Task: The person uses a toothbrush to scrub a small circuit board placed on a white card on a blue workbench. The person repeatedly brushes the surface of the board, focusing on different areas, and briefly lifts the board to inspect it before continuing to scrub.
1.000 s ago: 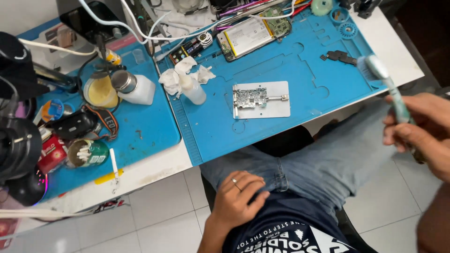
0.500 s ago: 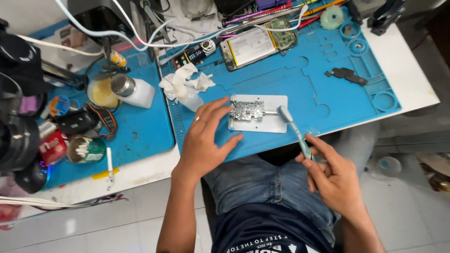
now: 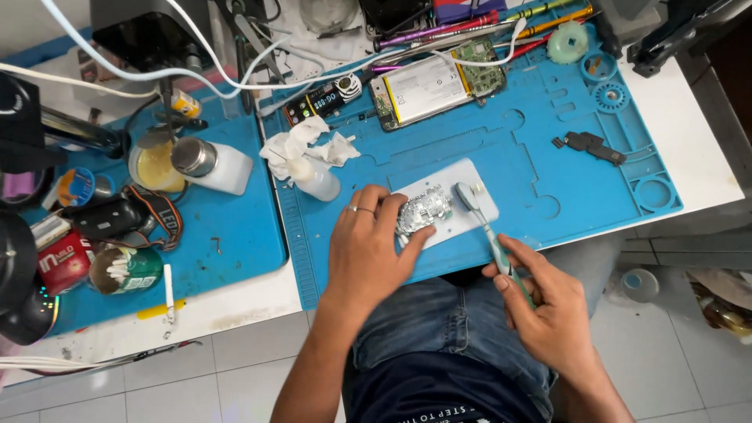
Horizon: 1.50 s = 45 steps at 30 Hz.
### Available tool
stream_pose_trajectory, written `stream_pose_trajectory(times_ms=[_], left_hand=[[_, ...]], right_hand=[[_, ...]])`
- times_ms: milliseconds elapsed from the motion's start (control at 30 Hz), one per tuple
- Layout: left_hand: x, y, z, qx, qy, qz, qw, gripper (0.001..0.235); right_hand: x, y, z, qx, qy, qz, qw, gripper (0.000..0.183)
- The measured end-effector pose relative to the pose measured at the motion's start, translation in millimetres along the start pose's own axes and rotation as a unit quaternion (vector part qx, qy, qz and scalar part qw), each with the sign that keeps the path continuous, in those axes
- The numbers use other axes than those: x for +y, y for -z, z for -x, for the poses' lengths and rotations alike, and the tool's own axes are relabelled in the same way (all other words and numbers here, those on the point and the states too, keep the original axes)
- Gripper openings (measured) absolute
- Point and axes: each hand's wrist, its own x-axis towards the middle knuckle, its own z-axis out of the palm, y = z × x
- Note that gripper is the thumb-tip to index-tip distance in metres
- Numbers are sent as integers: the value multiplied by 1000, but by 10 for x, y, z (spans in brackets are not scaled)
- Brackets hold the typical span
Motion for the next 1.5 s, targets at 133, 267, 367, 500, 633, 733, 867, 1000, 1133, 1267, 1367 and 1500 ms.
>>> stream_pose_trajectory(times_ms=[133,267,367,500,633,733,867,1000,1133,1267,1367,1500], left_hand=[[136,-72,106,85,40,-15,995,45],[80,-25,130,10,73,73,995,49],[52,3,143,3,81,139,987,60],[15,-34,143,-9,111,135,985,68],[24,-34,145,2,110,134,985,65],[25,-48,148,4,111,136,985,67],[40,-79,177,17,107,130,985,64],[46,-120,143,66,96,109,987,64],[38,-182,150,86,118,112,983,63],[47,-143,144,73,130,128,981,63],[44,-101,94,30,154,93,983,64],[65,-86,89,19,154,81,985,59]], right_hand=[[-12,-7,-40,16,168,130,977,41],[41,-60,-24,-19,201,153,968,43],[59,-97,27,12,202,222,954,45],[-8,-73,17,-3,231,316,920,49],[-39,-173,135,-35,240,364,900,56],[4,-16,-41,0,229,357,905,51],[-34,-90,14,-56,223,357,905,57],[-104,-53,-126,-27,234,334,913,50],[51,-135,-165,-55,242,357,901,54],[-49,-39,-330,-18,239,308,921,46],[-61,-2,-336,-74,293,301,905,50],[-57,7,-315,-62,242,256,934,46]])
